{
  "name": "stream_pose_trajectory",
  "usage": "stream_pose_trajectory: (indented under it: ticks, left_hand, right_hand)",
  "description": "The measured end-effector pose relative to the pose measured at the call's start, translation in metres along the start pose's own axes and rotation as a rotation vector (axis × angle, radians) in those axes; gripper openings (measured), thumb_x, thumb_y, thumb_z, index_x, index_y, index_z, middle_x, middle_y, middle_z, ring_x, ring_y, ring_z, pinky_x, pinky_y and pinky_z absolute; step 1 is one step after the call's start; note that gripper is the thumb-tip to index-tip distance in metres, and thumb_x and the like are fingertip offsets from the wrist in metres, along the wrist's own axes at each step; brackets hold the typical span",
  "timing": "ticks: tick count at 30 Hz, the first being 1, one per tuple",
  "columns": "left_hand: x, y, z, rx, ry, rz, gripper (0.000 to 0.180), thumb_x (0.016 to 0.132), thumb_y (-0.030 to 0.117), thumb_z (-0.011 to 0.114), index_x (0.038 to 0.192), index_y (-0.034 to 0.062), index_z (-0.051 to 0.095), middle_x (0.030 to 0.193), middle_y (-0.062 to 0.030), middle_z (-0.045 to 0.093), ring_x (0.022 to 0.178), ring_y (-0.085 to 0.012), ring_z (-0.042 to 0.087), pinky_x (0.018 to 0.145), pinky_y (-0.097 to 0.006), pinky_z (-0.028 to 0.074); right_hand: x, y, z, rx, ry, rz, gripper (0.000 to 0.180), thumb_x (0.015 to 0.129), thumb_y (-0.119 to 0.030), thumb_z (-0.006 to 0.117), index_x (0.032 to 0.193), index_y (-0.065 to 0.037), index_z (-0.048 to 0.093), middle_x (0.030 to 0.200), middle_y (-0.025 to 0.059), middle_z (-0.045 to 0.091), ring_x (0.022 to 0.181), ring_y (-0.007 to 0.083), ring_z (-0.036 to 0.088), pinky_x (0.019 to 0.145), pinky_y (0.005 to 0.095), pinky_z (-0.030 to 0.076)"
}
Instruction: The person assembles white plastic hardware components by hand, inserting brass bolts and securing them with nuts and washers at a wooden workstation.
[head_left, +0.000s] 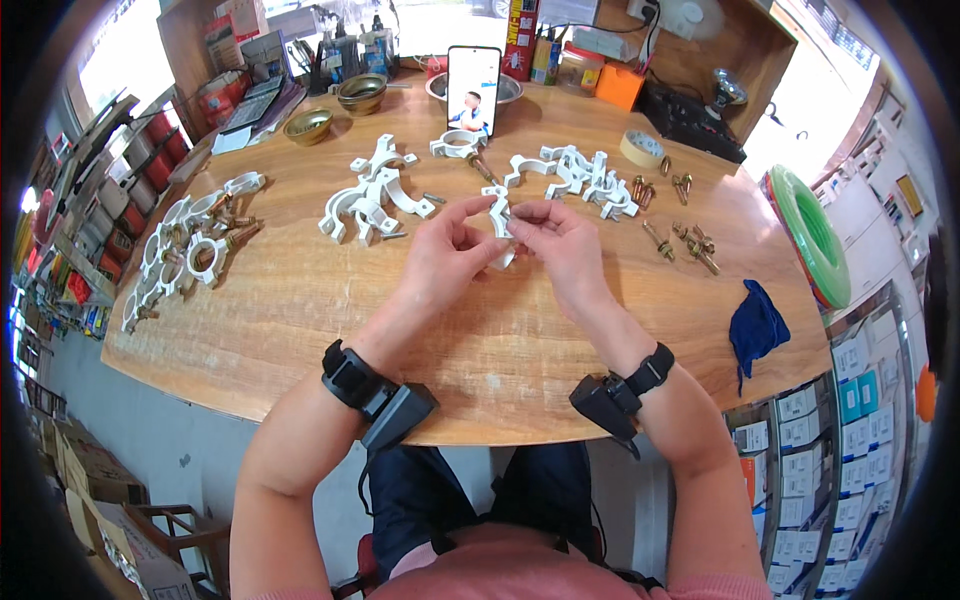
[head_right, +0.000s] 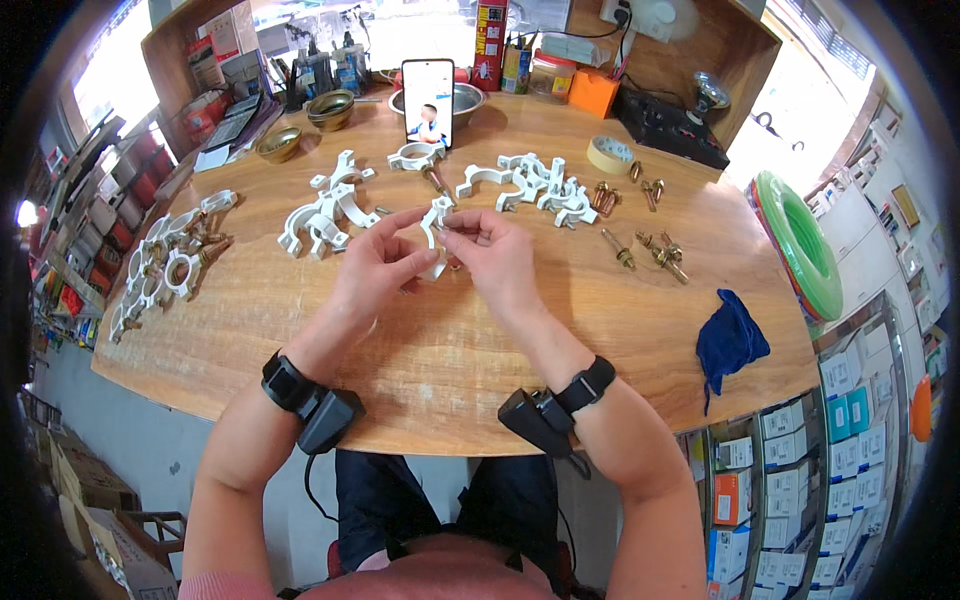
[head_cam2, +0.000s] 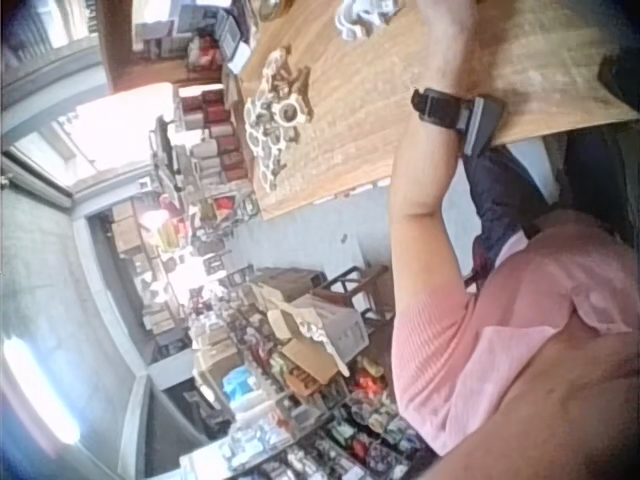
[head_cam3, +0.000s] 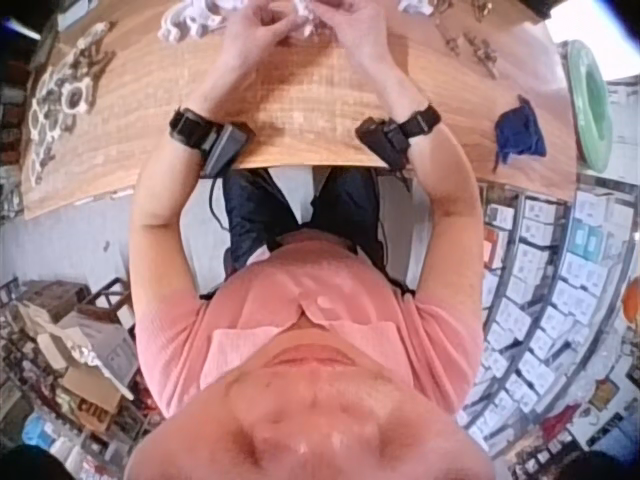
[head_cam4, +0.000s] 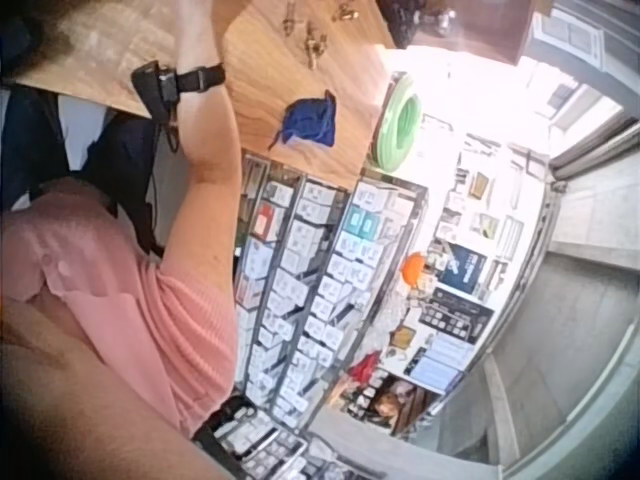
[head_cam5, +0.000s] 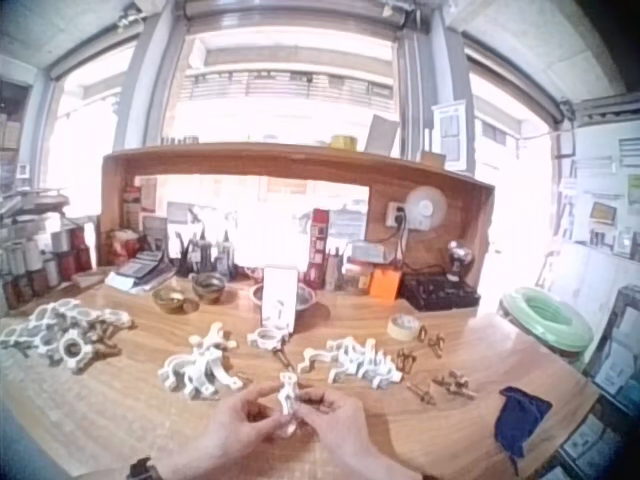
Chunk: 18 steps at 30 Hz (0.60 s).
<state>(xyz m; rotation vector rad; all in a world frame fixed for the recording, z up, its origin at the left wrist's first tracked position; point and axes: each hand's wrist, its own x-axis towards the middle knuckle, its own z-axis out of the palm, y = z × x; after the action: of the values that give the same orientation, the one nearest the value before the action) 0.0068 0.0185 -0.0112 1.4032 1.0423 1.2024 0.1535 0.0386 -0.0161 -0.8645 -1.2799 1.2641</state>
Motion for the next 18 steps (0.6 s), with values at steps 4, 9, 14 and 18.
stream_pose_trajectory:
  ticks: [4,9,14,18]
  left_hand:
    - [0.0003,-0.0023,0.0024,-0.015,0.014,0.012,0.044,0.075,0.007,0.061,0.116,0.0022,0.044,0.068,-0.0022,0.057,0.058,-0.0055,0.052,0.048,-0.019,0.044]
    - [-0.0013,-0.0004,0.0000,0.011,0.046,0.008,0.044,0.075,0.006,0.061,0.115,0.0020,0.045,0.067,-0.0021,0.057,0.058,-0.0055,0.052,0.048,-0.019,0.045]
    - [-0.0004,-0.0018,-0.0005,-0.009,0.004,0.024,0.044,0.075,0.007,0.062,0.115,0.0020,0.045,0.067,-0.0015,0.056,0.058,-0.0052,0.052,0.048,-0.018,0.045]
    - [-0.0021,-0.0001,-0.0008,-0.110,0.030,-0.037,0.043,0.076,0.013,0.061,0.115,0.0029,0.045,0.071,-0.0007,0.056,0.062,-0.0062,0.053,0.052,-0.020,0.044]
  right_hand:
    - [0.0025,-0.0004,-0.0013,0.091,0.034,0.029,0.018,0.080,-0.014,0.057,0.091,0.000,0.058,0.075,0.0029,0.058,0.063,0.0074,0.052,0.055,0.0203,0.043]
    - [0.0027,0.0001,-0.0032,0.028,-0.058,0.193,0.020,0.081,-0.015,0.057,0.092,0.001,0.056,0.079,0.0042,0.058,0.067,0.0084,0.053,0.059,0.0216,0.045]
    - [-0.0012,-0.0017,0.0024,-0.086,0.011,-0.028,0.014,0.076,-0.006,0.060,0.088,0.001,0.059,0.075,0.0031,0.059,0.066,0.0077,0.053,0.058,0.0206,0.044]
    - [0.0045,-0.0064,-0.0062,-0.286,0.032,-0.151,0.013,0.071,-0.003,0.061,0.083,0.001,0.060,0.072,0.0042,0.060,0.066,0.0094,0.054,0.058,0.0221,0.044]
